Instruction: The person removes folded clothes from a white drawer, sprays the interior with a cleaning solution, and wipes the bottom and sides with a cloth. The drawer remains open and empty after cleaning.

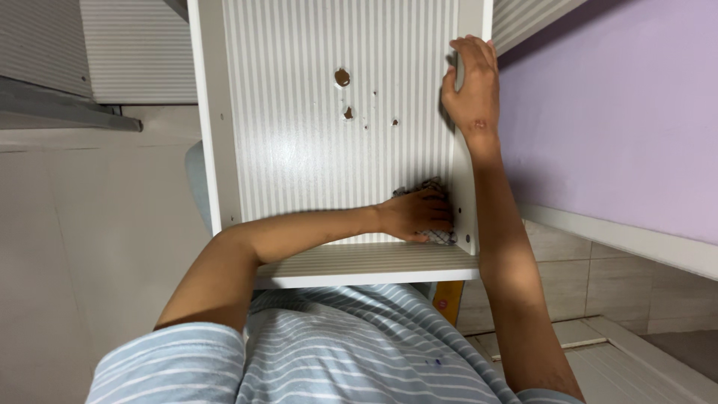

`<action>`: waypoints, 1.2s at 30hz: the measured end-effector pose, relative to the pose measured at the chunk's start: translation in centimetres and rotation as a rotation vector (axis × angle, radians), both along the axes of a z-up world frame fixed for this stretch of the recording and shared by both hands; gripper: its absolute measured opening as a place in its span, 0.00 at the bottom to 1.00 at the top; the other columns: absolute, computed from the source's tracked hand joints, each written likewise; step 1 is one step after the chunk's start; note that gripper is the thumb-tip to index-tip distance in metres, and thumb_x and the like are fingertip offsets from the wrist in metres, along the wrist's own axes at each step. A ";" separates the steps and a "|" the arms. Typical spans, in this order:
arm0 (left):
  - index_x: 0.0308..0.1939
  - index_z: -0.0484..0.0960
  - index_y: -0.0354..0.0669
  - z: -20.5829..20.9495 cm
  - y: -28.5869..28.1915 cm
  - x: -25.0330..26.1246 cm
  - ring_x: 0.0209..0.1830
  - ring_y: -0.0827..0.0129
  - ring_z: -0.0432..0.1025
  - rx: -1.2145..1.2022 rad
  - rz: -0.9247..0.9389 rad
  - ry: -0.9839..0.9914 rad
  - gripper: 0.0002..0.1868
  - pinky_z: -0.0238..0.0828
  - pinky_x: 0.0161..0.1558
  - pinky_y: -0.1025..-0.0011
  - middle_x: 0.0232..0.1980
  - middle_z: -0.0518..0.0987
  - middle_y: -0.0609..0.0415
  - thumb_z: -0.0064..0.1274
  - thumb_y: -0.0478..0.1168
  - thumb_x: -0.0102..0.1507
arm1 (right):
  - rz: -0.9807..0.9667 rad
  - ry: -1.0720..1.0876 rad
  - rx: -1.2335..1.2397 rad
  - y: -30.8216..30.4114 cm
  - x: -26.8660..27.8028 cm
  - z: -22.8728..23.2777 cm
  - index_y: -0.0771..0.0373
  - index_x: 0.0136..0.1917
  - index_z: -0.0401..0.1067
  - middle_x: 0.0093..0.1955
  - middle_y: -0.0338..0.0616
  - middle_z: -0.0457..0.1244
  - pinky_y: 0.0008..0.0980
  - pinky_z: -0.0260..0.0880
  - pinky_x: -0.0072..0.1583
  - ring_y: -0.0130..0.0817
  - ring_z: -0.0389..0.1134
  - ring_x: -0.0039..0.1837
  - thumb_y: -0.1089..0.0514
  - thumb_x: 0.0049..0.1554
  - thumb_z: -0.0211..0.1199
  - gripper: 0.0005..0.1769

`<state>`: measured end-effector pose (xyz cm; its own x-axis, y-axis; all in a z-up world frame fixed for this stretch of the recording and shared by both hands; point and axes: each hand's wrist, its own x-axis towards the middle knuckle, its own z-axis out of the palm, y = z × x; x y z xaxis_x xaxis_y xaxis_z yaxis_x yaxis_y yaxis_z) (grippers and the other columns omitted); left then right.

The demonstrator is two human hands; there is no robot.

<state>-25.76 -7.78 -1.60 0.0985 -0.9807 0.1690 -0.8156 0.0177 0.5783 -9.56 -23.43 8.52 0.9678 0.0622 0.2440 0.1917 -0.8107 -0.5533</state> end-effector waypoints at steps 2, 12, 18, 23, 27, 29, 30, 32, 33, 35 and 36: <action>0.66 0.75 0.49 0.4 1.3 -0.1 0.71 0.57 0.64 0.015 0.015 0.034 0.27 0.50 0.76 0.49 0.66 0.74 0.48 0.51 0.51 0.64 | 0.004 -0.003 0.008 -0.1 0.0 0.1 0.70 0.65 0.73 0.66 0.59 0.67 0.52 0.44 0.81 0.53 0.61 0.76 0.72 0.58 0.56 0.21; 0.59 0.77 0.46 2.7 12.9 3.5 0.68 0.57 0.68 -0.090 -0.017 -0.007 0.25 0.52 0.73 0.47 0.64 0.77 0.47 0.57 0.55 0.63 | 0.028 -0.048 -0.022 -1.6 0.7 -1.3 0.70 0.64 0.74 0.65 0.57 0.68 0.52 0.46 0.81 0.51 0.62 0.75 0.72 0.58 0.57 0.21; 0.63 0.77 0.49 3.4 11.1 13.3 0.66 0.58 0.69 -0.013 0.473 0.076 0.25 0.49 0.74 0.47 0.59 0.78 0.52 0.61 0.53 0.65 | 0.039 -0.054 -0.034 -1.7 1.2 -1.9 0.70 0.64 0.74 0.64 0.57 0.67 0.52 0.46 0.81 0.52 0.62 0.74 0.72 0.57 0.58 0.21; 0.65 0.75 0.43 3.8 11.1 18.1 0.72 0.50 0.61 0.071 0.737 -0.082 0.32 0.43 0.73 0.46 0.68 0.72 0.43 0.55 0.57 0.63 | 0.046 -0.061 -0.019 -1.7 1.5 -1.5 0.70 0.64 0.74 0.63 0.57 0.68 0.52 0.46 0.81 0.52 0.62 0.74 0.72 0.58 0.58 0.20; 0.65 0.76 0.48 4.9 10.9 16.9 0.75 0.49 0.60 0.150 0.749 0.064 0.28 0.44 0.75 0.47 0.71 0.71 0.42 0.46 0.59 0.69 | 0.074 -0.066 -0.133 -1.0 1.2 -0.9 0.70 0.65 0.73 0.66 0.58 0.66 0.54 0.44 0.81 0.54 0.61 0.76 0.71 0.59 0.58 0.21; 0.68 0.73 0.48 5.6 10.8 17.1 0.73 0.53 0.64 0.126 0.783 0.293 0.27 0.49 0.75 0.48 0.70 0.73 0.45 0.44 0.57 0.71 | 0.210 -0.028 -0.282 -0.3 0.8 0.1 0.69 0.69 0.71 0.71 0.60 0.63 0.57 0.42 0.82 0.54 0.57 0.79 0.67 0.62 0.58 0.21; 0.70 0.71 0.48 5.9 11.3 17.3 0.72 0.55 0.66 0.115 0.800 0.406 0.27 0.52 0.75 0.49 0.69 0.74 0.46 0.44 0.55 0.72 | 0.282 -0.014 -0.352 0.6 0.7 0.5 0.68 0.70 0.70 0.74 0.61 0.61 0.59 0.40 0.82 0.55 0.56 0.81 0.64 0.63 0.58 0.22; 0.70 0.71 0.42 6.4 12.8 18.0 0.71 0.48 0.65 -0.035 0.881 0.267 0.26 0.54 0.71 0.46 0.69 0.73 0.41 0.50 0.49 0.70 | 0.436 0.136 -0.237 3.8 -0.1 0.8 0.67 0.74 0.63 0.77 0.63 0.54 0.59 0.39 0.79 0.59 0.49 0.81 0.52 0.64 0.60 0.30; 0.70 0.71 0.39 6.7 13.8 18.6 0.70 0.45 0.65 -0.116 0.916 0.192 0.26 0.54 0.69 0.45 0.69 0.73 0.38 0.54 0.46 0.70 | 0.511 0.206 -0.185 5.5 -0.5 0.9 0.66 0.77 0.60 0.79 0.65 0.51 0.59 0.39 0.78 0.62 0.46 0.81 0.45 0.65 0.61 0.35; 0.67 0.74 0.41 7.2 17.3 19.9 0.64 0.44 0.72 -0.218 0.971 -0.110 0.25 0.65 0.64 0.47 0.64 0.79 0.40 0.55 0.36 0.65 | 0.665 0.231 -0.308 8.8 -0.6 0.2 0.57 0.78 0.58 0.81 0.60 0.47 0.58 0.39 0.77 0.61 0.43 0.81 0.40 0.60 0.61 0.39; 0.64 0.76 0.39 7.5 19.1 20.6 0.55 0.43 0.74 -0.183 0.986 -0.153 0.20 0.68 0.55 0.48 0.56 0.81 0.39 0.55 0.37 0.68 | 0.745 0.241 -0.367 9.9 -0.8 -0.4 0.52 0.79 0.56 0.82 0.58 0.45 0.57 0.39 0.76 0.60 0.41 0.81 0.37 0.57 0.61 0.42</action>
<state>-5.15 11.32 5.88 0.8148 -0.4317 0.3870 -0.5795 -0.6254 0.5225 -10.33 -13.49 8.15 0.6660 0.7358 -0.1226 0.6555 -0.6557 -0.3747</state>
